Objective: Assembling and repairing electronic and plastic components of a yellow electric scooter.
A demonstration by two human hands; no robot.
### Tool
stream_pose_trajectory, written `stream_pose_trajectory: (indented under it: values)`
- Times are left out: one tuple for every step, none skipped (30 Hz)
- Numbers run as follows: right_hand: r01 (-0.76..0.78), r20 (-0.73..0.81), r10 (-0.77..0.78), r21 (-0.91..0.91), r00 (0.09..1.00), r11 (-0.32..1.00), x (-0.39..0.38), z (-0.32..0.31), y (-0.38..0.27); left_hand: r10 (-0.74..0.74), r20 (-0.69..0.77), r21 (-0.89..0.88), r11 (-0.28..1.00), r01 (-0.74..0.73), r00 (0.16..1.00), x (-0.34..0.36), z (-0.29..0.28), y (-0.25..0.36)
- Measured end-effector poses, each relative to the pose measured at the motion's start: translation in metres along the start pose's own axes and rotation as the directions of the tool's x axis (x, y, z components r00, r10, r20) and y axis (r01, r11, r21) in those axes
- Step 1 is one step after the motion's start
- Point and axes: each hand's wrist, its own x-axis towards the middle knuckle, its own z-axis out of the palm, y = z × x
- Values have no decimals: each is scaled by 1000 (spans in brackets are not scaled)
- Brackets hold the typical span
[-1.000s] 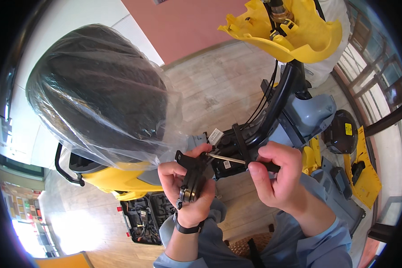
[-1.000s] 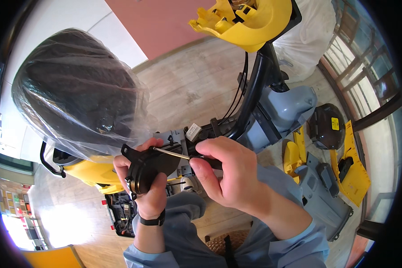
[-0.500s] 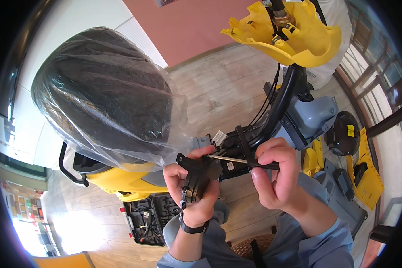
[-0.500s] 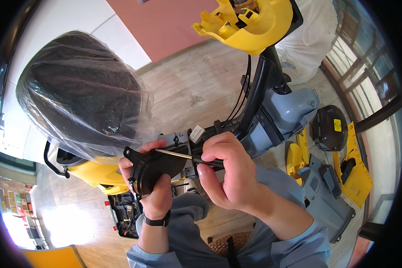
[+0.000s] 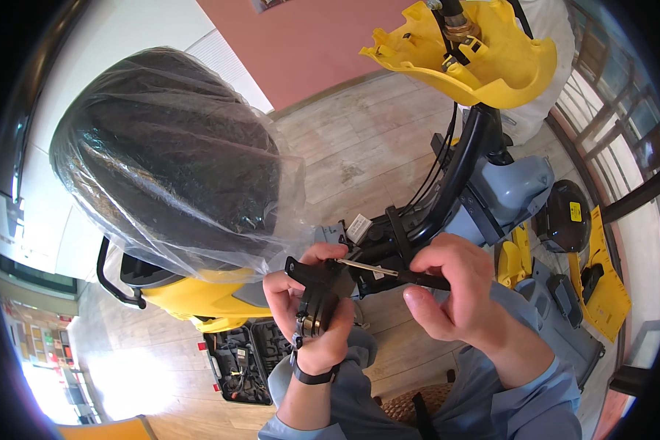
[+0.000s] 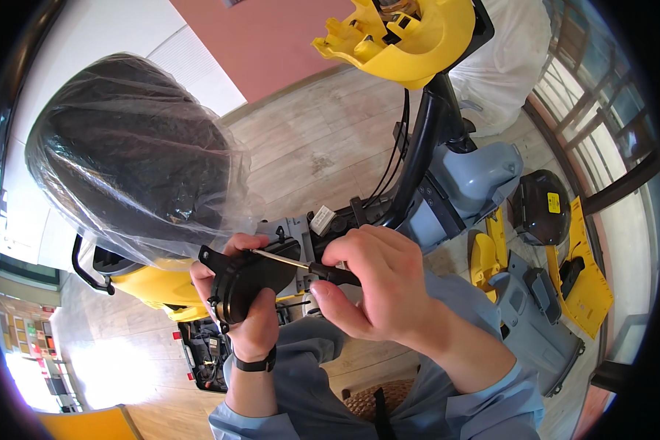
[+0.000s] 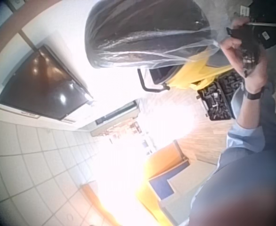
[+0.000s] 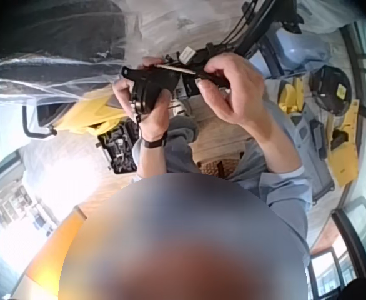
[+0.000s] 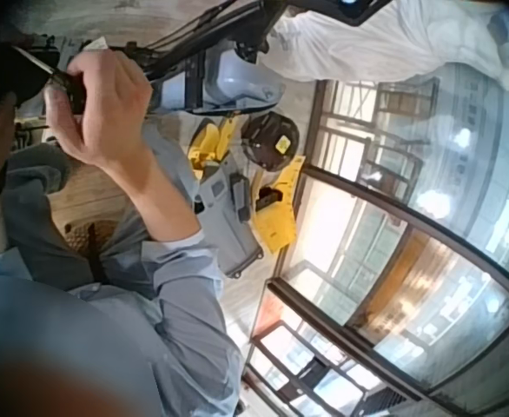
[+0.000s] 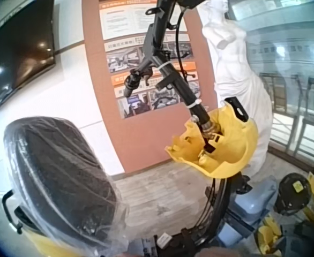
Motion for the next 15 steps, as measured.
stream_pose_trajectory:
  values:
    - [27,-23,-27,10,999,1000,0,0,-1,0,2,-9,1000,0,1000,0,0,0]
    - [-6,-43,9,60,999,998,1,0,-1,-8,-4,-4,1000,8,1000,-1,0,0]
    - [-34,-67,41,111,997,993,1,0,-1,1,3,-18,1000,-1,1000,-1,-1,1]
    - [-37,-61,44,112,997,993,1,0,0,-6,20,34,999,6,1000,-1,-2,2]
    - [-14,-54,19,101,998,995,1,0,1,-13,29,108,994,10,999,-1,-3,2]
    - [9,-48,-5,89,999,996,1,0,3,-15,37,87,996,12,999,-1,-4,2]
    - [9,-48,-4,90,999,996,0,0,3,-8,23,134,991,4,1000,-1,-5,2]
    - [1,-54,3,65,999,998,-1,2,3,-5,0,202,979,5,1000,-2,-5,2]
    - [-2,-65,6,50,998,999,-2,2,2,-1,11,181,983,-2,1000,-1,-6,2]
    - [-9,-62,12,40,998,999,-2,2,2,14,9,140,990,-15,1000,-1,-7,1]
    - [-41,-45,43,37,998,998,-3,2,1,21,-11,119,993,-20,1000,-1,-7,0]
    - [-73,-28,74,34,997,997,-4,1,1,28,6,98,995,-29,1000,-1,-7,-1]
    - [-73,-29,74,34,997,997,-4,1,0,33,2,58,998,-33,999,-2,-7,-2]
    - [-99,-16,100,33,995,994,-4,0,0,35,-9,25,999,-35,999,-3,-8,-3]
    - [-131,2,131,27,991,991,-3,0,0,38,-2,17,999,-37,999,-3,-8,-4]
